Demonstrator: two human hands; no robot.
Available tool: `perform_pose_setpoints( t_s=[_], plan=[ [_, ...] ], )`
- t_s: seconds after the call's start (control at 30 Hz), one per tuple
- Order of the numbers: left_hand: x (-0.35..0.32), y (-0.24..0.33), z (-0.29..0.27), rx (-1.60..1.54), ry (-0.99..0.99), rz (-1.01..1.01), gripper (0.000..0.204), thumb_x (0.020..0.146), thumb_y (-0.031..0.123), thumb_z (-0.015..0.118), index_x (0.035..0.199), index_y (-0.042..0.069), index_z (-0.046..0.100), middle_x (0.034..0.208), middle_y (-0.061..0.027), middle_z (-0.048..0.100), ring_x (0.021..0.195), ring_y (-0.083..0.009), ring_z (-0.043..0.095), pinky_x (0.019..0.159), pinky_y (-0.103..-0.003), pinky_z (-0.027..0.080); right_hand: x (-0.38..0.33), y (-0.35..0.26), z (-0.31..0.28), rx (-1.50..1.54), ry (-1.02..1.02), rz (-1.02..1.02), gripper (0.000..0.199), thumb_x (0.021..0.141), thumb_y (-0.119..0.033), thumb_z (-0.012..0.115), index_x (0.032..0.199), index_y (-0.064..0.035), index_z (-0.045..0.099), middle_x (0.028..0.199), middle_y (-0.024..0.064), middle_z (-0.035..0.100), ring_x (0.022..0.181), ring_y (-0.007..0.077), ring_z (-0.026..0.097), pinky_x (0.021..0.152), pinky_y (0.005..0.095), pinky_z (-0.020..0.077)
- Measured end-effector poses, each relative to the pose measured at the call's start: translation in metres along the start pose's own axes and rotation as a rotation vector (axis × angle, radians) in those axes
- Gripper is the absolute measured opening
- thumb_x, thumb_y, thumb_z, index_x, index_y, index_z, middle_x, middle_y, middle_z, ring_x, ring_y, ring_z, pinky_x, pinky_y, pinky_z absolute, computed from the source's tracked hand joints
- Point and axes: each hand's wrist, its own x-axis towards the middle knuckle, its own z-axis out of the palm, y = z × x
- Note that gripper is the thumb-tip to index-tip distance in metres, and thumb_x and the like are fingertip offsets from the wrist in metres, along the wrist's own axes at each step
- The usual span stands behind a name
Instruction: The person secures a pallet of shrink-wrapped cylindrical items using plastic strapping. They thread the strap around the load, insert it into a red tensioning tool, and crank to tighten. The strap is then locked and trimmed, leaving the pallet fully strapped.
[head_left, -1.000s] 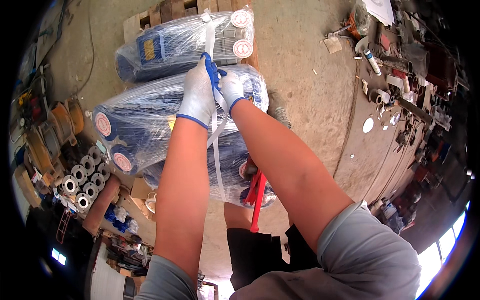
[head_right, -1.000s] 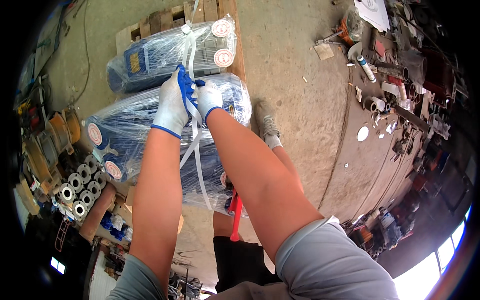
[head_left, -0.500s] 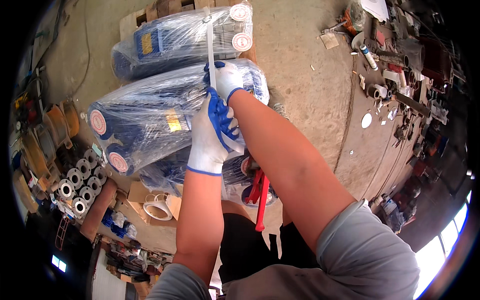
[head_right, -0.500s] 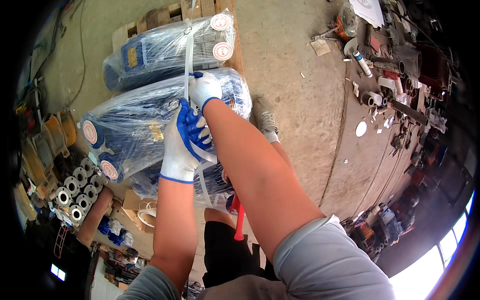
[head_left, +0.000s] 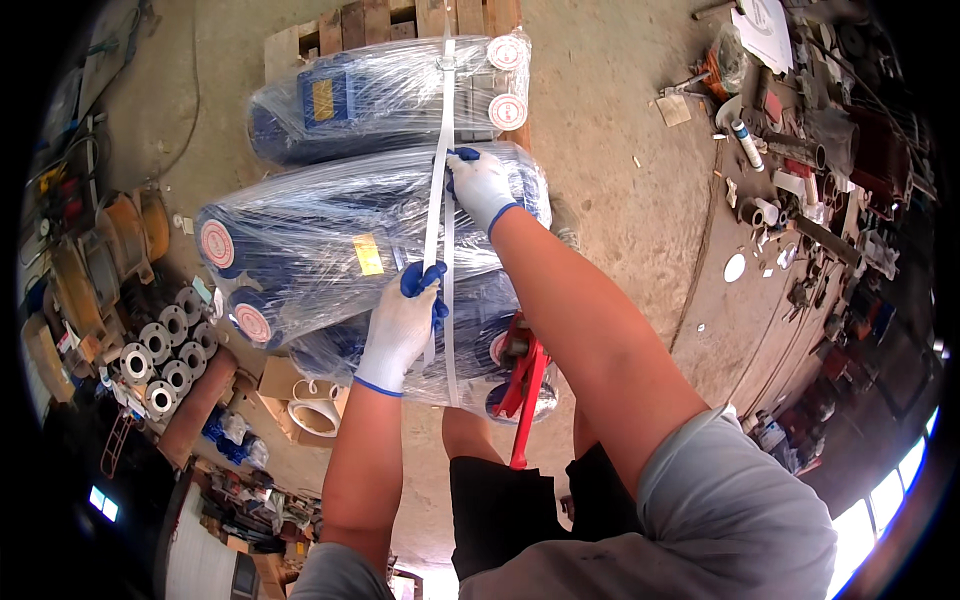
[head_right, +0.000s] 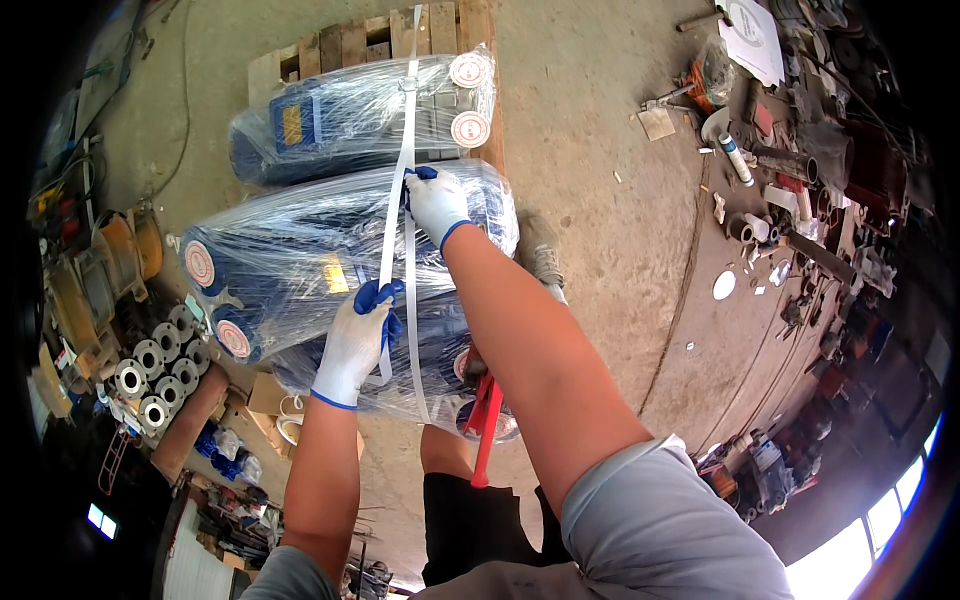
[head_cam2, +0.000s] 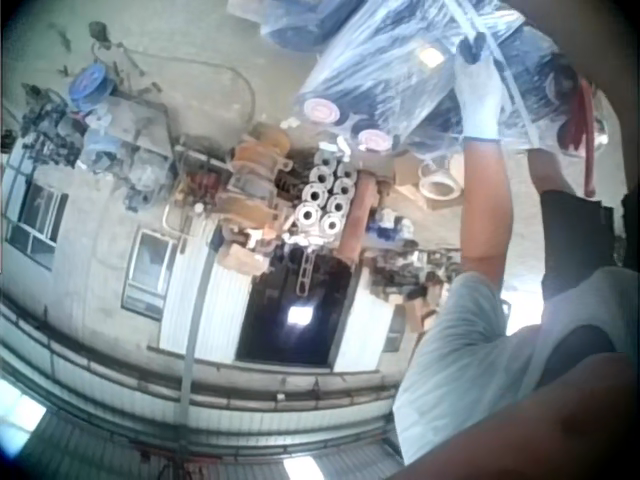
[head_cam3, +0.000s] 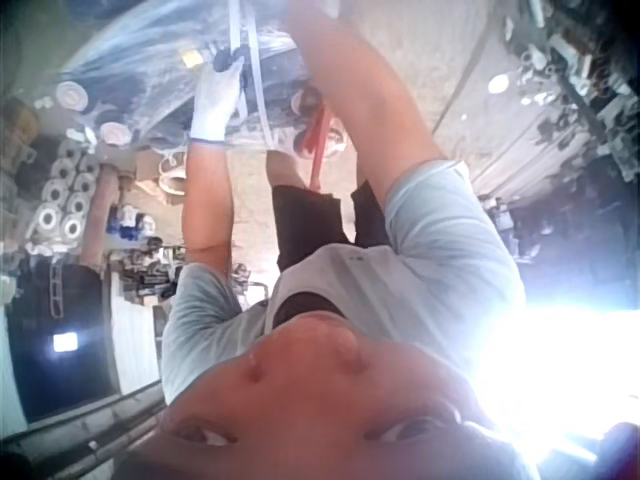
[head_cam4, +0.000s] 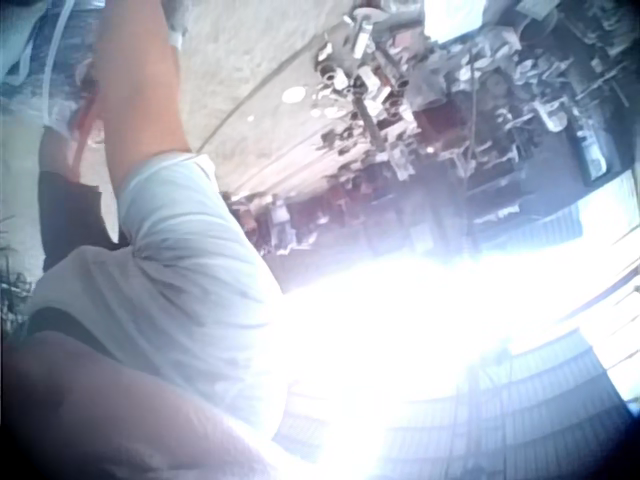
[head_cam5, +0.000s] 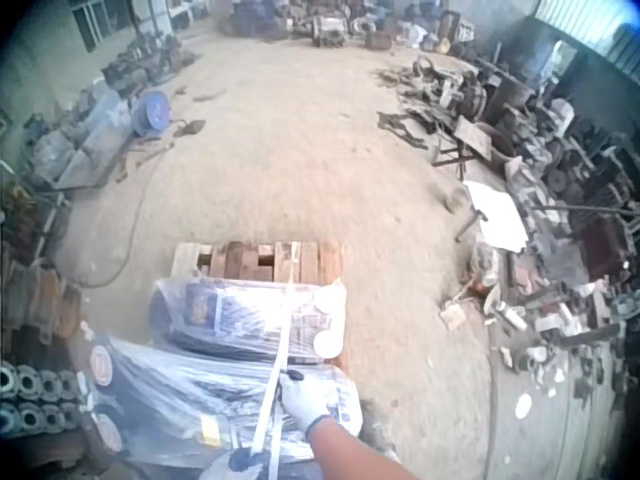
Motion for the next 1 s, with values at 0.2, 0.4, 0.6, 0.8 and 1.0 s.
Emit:
perform_pose_setpoints(
  t_s=[0.2,0.4,0.6,0.8,1.0],
  plan=[
    [0.043,0.020,0.016,0.574,-0.056,0.249,0.035,0.102,0.031,0.064,0.124,0.004,0.067,0.105,-0.0171,0.073,0.102,-0.0332,0.071,0.091,-0.040,0.053,-0.028,0.012,-0.033,0.318,-0.312,0.075,0.026,0.103,-0.022,0.064,0.114,-0.0013,0.075,0.093,0.0049,0.074,0.079,0.0131,0.067,0.074,0.0284,0.0549],
    [0.069,0.055,0.040,0.691,0.059,0.052,0.056,0.100,0.054,0.065,0.119,0.002,0.069,0.102,-0.0167,0.075,0.098,-0.0328,0.074,0.089,-0.042,0.056,-0.057,0.026,-0.034,0.460,-0.240,0.047,0.022,0.102,-0.014,0.064,0.113,0.0024,0.073,0.099,0.0078,0.075,0.087,0.0161,0.069,0.079,0.0292,0.0555],
    [0.072,0.051,0.057,0.659,0.333,0.232,0.051,0.101,0.052,0.064,0.125,0.007,0.065,0.116,-0.0188,0.073,0.107,-0.0379,0.073,0.092,-0.047,0.056,-0.061,0.026,-0.011,0.605,-0.038,0.117,0.020,0.102,-0.012,0.063,0.108,0.0049,0.073,0.094,0.0094,0.074,0.081,0.0152,0.067,0.075,0.0308,0.0547],
    [0.107,0.084,0.062,0.993,0.534,0.384,0.055,0.100,0.052,0.063,0.134,0.009,0.064,0.122,-0.0230,0.071,0.115,-0.0391,0.070,0.095,-0.050,0.056,-0.059,0.032,-0.005,0.499,0.023,0.110,0.020,0.103,-0.010,0.060,0.111,0.0040,0.072,0.093,0.0095,0.074,0.082,0.0155,0.067,0.077,0.0313,0.0541],
    [0.181,0.082,0.050,0.715,0.367,0.086,0.035,0.097,0.037,0.072,0.092,0.002,0.075,0.080,-0.0107,0.073,0.077,-0.0259,0.072,0.073,-0.039,0.055,-0.059,0.028,-0.012,0.407,-0.018,0.172,0.022,0.100,-0.016,0.065,0.109,0.0023,0.073,0.086,0.0136,0.074,0.072,0.0229,0.070,0.074,0.0367,0.0559]
  ],
)
